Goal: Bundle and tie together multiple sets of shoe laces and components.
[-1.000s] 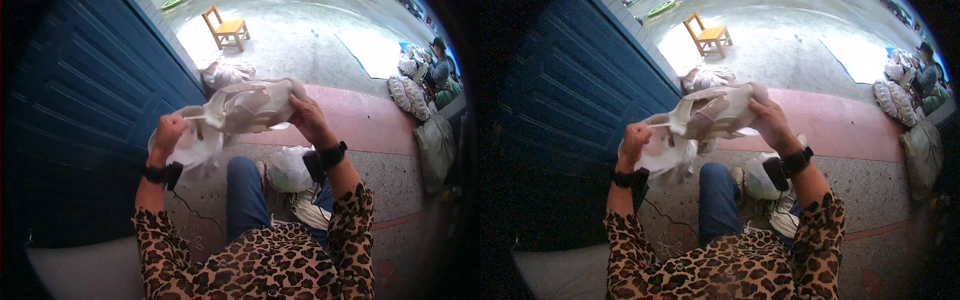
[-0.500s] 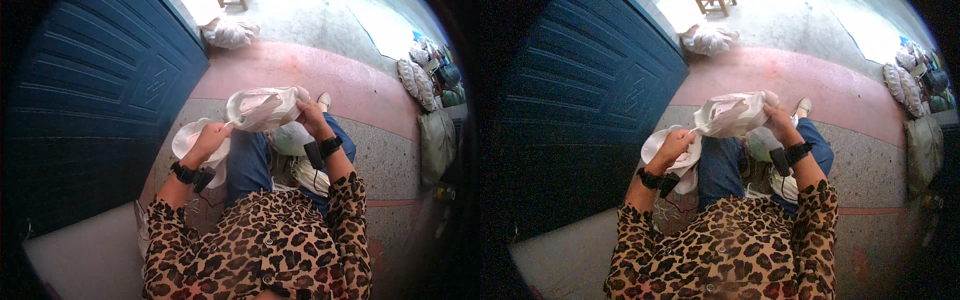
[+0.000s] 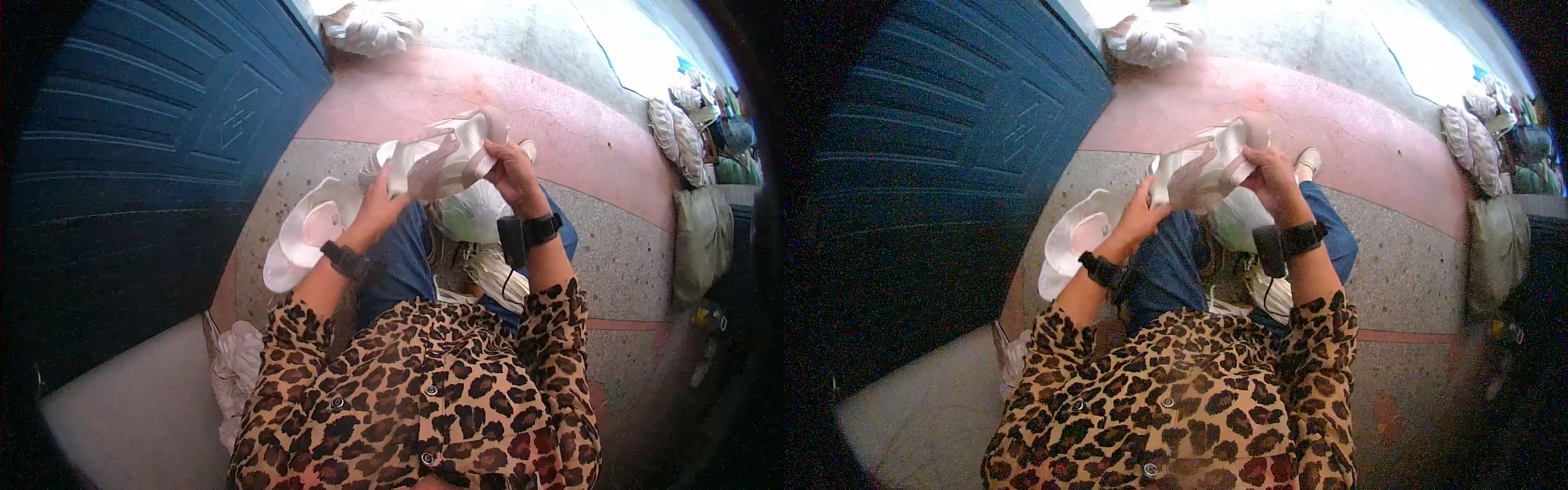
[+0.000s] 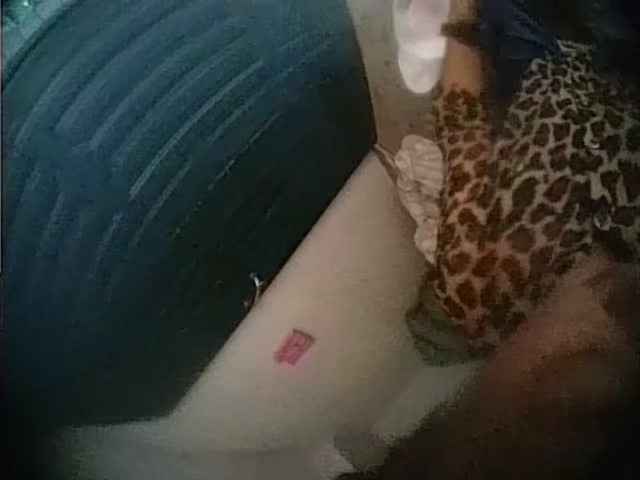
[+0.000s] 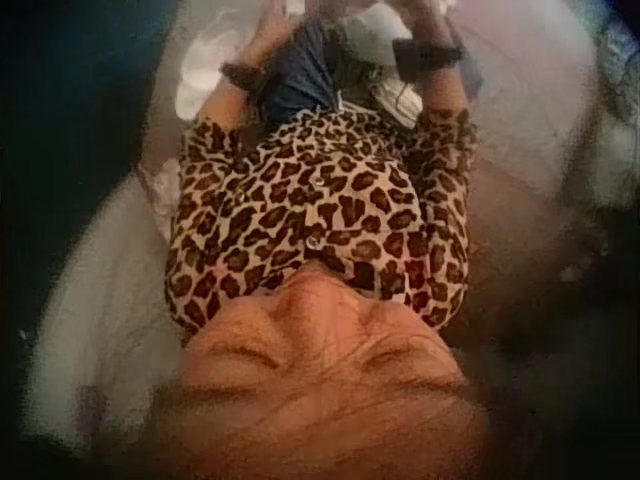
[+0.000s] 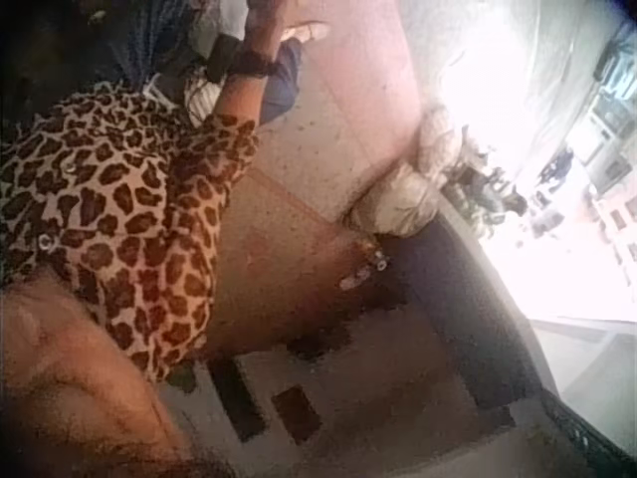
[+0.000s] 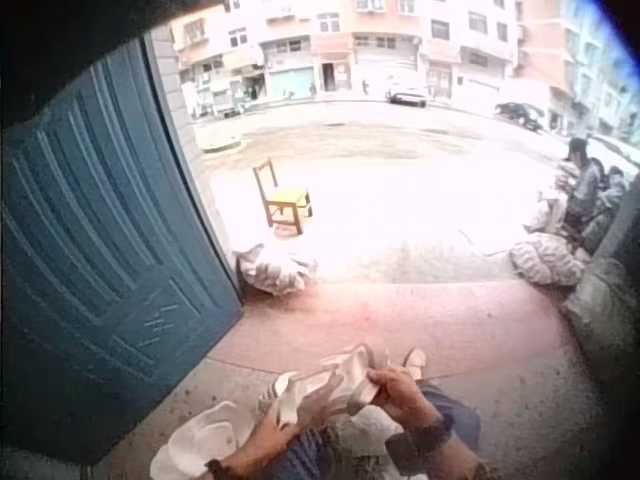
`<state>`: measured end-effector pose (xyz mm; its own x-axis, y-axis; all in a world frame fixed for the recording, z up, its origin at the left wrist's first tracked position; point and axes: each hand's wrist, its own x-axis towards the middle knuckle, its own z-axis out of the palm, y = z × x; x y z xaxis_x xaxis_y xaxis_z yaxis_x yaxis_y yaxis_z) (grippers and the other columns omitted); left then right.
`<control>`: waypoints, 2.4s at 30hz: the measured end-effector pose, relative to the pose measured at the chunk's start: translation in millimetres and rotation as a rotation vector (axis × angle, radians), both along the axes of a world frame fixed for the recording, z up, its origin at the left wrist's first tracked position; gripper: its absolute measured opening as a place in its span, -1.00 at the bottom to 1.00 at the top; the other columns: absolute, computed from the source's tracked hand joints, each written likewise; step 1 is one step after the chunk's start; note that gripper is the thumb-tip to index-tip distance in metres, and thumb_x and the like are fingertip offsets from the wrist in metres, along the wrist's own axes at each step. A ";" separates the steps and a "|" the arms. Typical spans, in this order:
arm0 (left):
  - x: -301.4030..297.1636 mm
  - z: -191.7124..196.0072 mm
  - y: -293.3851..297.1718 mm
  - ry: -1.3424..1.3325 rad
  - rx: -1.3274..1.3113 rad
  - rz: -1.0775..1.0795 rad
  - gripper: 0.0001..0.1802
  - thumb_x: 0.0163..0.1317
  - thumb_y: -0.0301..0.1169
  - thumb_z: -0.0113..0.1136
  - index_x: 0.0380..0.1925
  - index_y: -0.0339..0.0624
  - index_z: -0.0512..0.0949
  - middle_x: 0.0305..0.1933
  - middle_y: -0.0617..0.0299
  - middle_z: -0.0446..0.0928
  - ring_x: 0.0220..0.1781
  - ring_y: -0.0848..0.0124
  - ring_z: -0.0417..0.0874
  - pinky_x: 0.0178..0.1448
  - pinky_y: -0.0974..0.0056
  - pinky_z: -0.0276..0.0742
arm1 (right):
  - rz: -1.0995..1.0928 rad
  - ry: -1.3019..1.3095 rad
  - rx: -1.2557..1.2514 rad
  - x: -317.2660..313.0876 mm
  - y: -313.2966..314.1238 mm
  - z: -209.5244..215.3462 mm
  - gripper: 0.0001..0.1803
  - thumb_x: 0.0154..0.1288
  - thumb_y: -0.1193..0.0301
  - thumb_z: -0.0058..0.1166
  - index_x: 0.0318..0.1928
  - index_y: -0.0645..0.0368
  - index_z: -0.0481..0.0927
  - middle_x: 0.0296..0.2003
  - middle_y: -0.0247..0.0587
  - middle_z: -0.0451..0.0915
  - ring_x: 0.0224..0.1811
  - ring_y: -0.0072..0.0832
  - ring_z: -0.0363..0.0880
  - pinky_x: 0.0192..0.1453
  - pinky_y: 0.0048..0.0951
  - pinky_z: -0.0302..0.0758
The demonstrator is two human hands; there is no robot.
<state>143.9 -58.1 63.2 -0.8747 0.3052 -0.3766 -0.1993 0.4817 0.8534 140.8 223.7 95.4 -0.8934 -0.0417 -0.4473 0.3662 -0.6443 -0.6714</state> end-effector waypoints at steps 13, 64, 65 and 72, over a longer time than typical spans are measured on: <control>35.0 -4.8 32.3 0.149 -0.213 -0.146 -0.52 0.21 -0.26 0.17 0.09 -0.30 0.58 -0.10 -0.17 0.68 -0.02 -0.02 0.70 0.09 0.10 0.55 | -0.011 -0.025 -0.086 60.0 -43.1 -71.9 -0.65 0.47 0.26 0.09 0.07 0.27 0.56 -0.07 -0.23 0.64 -0.08 -0.46 0.63 -0.07 -0.33 0.58; -55.9 -11.3 -238.6 -0.098 -0.219 0.176 -0.57 0.26 -0.09 0.24 -0.12 -0.20 0.45 -0.21 0.16 0.53 -0.21 0.36 0.55 -0.21 0.24 0.54 | 0.072 0.014 -0.142 116.4 -26.2 -62.5 -0.40 0.30 0.49 0.17 0.32 0.33 0.33 0.11 -0.06 0.57 0.11 -0.24 0.61 0.23 -0.22 0.58; -20.3 -34.5 -265.2 -0.147 -0.298 0.156 -0.45 0.21 -0.05 0.28 -0.02 -0.23 0.37 -0.10 0.09 0.49 -0.11 0.29 0.52 -0.12 0.20 0.52 | 0.075 0.011 -0.141 112.6 -33.3 -56.1 -0.39 0.30 0.48 0.16 0.33 0.33 0.32 0.11 -0.05 0.57 0.11 -0.23 0.61 0.23 -0.20 0.59; 158.7 -172.9 -249.7 -0.427 -0.423 -0.033 0.31 0.00 0.23 0.45 0.50 -0.36 -0.05 0.43 -0.26 0.25 0.43 -0.06 0.34 0.37 -0.02 0.42 | 0.102 -0.031 -0.149 108.5 -27.4 -39.6 -0.38 0.32 0.47 0.17 0.34 0.32 0.30 0.13 -0.04 0.55 0.10 -0.23 0.63 0.18 -0.21 0.62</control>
